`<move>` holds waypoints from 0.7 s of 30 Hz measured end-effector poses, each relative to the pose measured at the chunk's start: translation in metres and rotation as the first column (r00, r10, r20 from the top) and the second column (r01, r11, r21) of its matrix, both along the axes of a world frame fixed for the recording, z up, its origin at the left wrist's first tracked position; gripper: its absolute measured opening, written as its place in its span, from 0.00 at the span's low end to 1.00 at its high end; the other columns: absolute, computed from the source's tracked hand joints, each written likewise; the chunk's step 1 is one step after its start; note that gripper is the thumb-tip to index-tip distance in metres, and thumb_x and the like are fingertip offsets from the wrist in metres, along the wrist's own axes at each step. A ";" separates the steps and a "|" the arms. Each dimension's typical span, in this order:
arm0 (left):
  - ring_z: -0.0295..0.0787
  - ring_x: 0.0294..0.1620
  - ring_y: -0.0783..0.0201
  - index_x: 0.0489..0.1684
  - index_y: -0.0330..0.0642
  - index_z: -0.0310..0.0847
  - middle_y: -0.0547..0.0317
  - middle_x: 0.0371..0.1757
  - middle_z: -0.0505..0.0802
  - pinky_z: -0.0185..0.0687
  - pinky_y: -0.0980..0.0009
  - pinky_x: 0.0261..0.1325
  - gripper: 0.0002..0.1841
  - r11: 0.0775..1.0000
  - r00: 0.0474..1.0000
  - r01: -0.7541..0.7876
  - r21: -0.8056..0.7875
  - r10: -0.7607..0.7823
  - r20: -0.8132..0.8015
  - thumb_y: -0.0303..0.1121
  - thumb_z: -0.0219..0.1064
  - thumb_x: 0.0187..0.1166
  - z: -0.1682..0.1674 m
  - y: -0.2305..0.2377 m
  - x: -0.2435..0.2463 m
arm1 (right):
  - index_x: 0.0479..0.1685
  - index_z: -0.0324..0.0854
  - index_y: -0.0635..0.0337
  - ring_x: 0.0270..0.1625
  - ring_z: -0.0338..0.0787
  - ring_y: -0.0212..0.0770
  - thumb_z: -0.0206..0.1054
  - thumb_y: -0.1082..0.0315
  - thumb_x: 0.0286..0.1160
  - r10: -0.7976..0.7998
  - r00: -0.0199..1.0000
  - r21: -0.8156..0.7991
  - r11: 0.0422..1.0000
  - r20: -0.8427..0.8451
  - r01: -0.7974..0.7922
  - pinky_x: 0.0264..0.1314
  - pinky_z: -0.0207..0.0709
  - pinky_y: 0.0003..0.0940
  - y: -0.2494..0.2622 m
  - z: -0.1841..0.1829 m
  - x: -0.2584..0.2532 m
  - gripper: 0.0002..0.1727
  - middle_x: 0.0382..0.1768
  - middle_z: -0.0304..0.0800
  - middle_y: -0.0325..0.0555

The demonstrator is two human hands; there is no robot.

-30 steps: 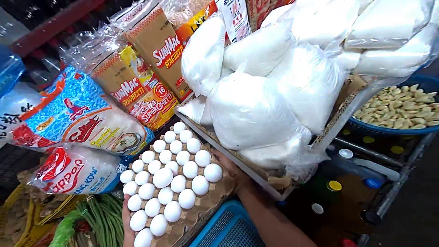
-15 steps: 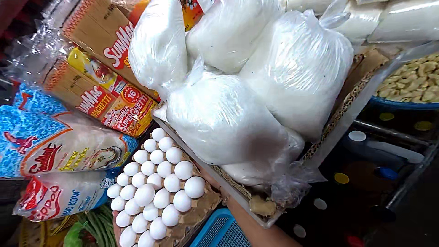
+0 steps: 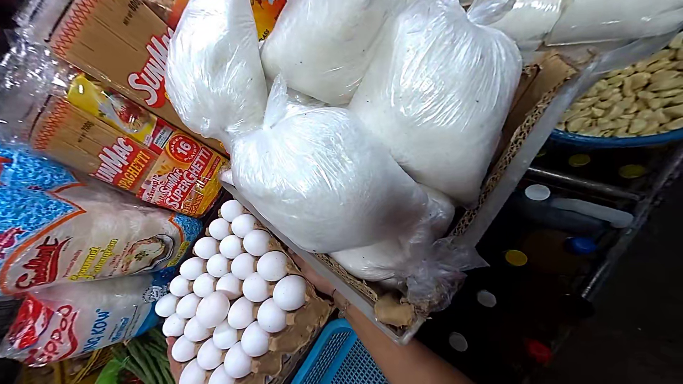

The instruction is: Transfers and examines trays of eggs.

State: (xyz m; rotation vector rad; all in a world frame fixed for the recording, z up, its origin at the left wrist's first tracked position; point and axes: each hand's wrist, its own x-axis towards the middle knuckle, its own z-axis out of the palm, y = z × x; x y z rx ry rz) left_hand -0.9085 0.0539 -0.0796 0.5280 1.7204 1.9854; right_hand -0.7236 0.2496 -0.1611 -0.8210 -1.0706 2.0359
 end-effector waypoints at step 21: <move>0.78 0.62 0.80 0.77 0.18 0.47 0.48 0.64 0.80 0.75 0.81 0.66 0.21 0.903 0.957 -0.081 -0.423 -0.048 -0.286 0.23 0.28 0.92 0.000 -0.012 -0.032 | 0.78 0.69 0.78 0.84 0.70 0.48 0.40 0.71 0.95 0.267 0.924 -0.129 0.962 0.276 -0.240 0.86 0.57 0.37 0.017 0.139 0.065 0.24 0.78 0.74 0.69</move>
